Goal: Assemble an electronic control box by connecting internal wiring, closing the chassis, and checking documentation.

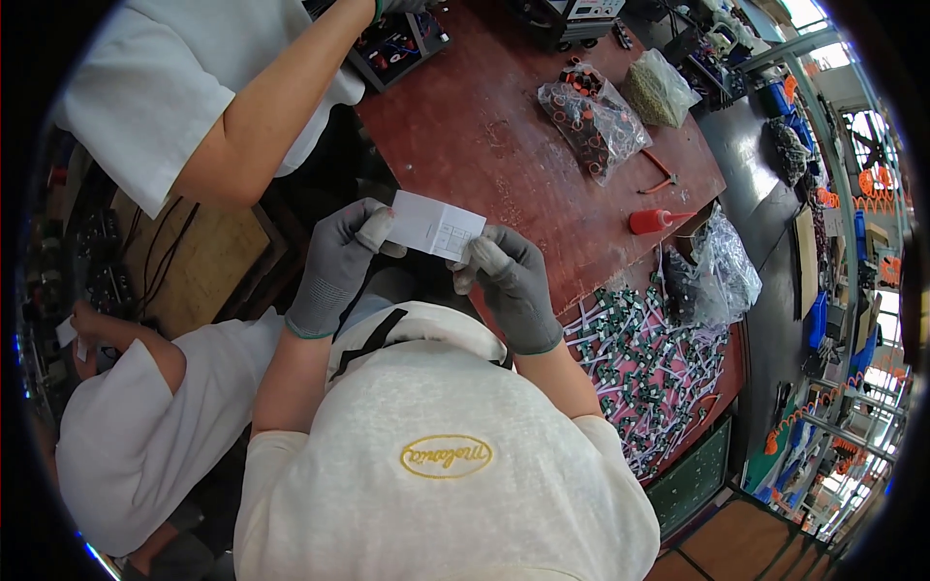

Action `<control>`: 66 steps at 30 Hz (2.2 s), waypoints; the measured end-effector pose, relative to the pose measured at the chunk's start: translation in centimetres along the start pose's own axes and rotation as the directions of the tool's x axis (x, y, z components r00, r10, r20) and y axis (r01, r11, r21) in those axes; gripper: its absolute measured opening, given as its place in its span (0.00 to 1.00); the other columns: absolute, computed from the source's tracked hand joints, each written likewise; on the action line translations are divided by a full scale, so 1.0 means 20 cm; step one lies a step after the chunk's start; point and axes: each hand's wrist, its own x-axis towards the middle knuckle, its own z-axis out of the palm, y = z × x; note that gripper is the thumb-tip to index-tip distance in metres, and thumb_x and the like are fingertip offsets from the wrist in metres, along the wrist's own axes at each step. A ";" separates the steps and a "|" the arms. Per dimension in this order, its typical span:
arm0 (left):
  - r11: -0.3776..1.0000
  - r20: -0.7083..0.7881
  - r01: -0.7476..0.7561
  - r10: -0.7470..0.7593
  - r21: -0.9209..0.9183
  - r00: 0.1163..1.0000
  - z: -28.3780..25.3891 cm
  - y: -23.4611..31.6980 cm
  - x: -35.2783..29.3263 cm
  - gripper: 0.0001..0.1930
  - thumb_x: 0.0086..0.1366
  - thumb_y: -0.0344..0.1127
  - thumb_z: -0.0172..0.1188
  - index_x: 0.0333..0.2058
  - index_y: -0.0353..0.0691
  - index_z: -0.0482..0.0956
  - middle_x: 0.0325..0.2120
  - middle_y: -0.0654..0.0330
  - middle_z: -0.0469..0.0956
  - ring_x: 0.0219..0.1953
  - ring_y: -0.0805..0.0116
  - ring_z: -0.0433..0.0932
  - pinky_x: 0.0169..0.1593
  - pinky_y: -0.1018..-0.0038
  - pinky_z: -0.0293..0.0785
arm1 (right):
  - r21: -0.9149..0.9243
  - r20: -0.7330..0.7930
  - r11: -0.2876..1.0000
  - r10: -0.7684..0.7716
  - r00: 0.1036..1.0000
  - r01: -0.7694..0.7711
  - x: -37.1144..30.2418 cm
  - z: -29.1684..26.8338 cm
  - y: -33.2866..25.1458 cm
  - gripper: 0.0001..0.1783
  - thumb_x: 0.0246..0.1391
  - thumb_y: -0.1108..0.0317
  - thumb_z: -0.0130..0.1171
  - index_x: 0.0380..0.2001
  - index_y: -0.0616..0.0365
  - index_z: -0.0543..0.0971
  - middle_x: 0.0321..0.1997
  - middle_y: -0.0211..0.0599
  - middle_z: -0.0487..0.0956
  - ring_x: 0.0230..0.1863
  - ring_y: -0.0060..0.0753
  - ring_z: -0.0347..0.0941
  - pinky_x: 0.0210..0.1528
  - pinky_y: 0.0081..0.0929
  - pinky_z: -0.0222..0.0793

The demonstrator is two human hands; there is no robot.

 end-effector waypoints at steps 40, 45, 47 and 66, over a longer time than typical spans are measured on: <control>0.982 -0.248 -0.123 0.086 -0.141 0.965 -0.02 -0.01 -0.16 0.12 0.62 0.37 0.59 0.40 0.35 0.76 0.29 0.65 0.77 0.30 0.81 0.72 0.38 0.82 0.70 | -0.437 0.122 0.898 -0.001 0.992 0.055 0.19 0.23 -0.03 0.11 0.55 0.66 0.56 0.37 0.64 0.75 0.31 0.29 0.76 0.31 0.15 0.68 0.35 0.17 0.66; 0.999 -0.140 -0.042 0.037 -0.035 0.990 -0.11 -0.01 -0.16 0.10 0.62 0.36 0.59 0.35 0.34 0.77 0.25 0.66 0.77 0.27 0.82 0.73 0.35 0.83 0.71 | -0.516 0.170 0.856 0.073 0.983 0.025 0.18 0.25 -0.07 0.12 0.54 0.68 0.56 0.38 0.66 0.76 0.31 0.30 0.77 0.32 0.16 0.68 0.35 0.17 0.66; 0.994 -0.103 0.046 -0.056 -0.096 0.993 -0.12 -0.01 -0.17 0.08 0.63 0.35 0.58 0.33 0.34 0.78 0.22 0.65 0.77 0.24 0.81 0.74 0.33 0.82 0.72 | -0.529 0.168 0.848 0.065 0.984 0.034 0.19 0.26 -0.07 0.13 0.53 0.67 0.57 0.38 0.66 0.76 0.31 0.30 0.77 0.31 0.17 0.68 0.35 0.17 0.66; 0.949 -0.091 0.084 -0.117 -0.305 0.989 -0.15 -0.05 -0.19 0.09 0.61 0.36 0.59 0.35 0.36 0.78 0.23 0.61 0.78 0.22 0.77 0.75 0.28 0.80 0.72 | -0.350 0.203 0.931 0.185 0.961 -0.105 0.27 0.22 0.00 0.14 0.53 0.63 0.58 0.37 0.62 0.77 0.29 0.28 0.75 0.26 0.14 0.69 0.29 0.12 0.66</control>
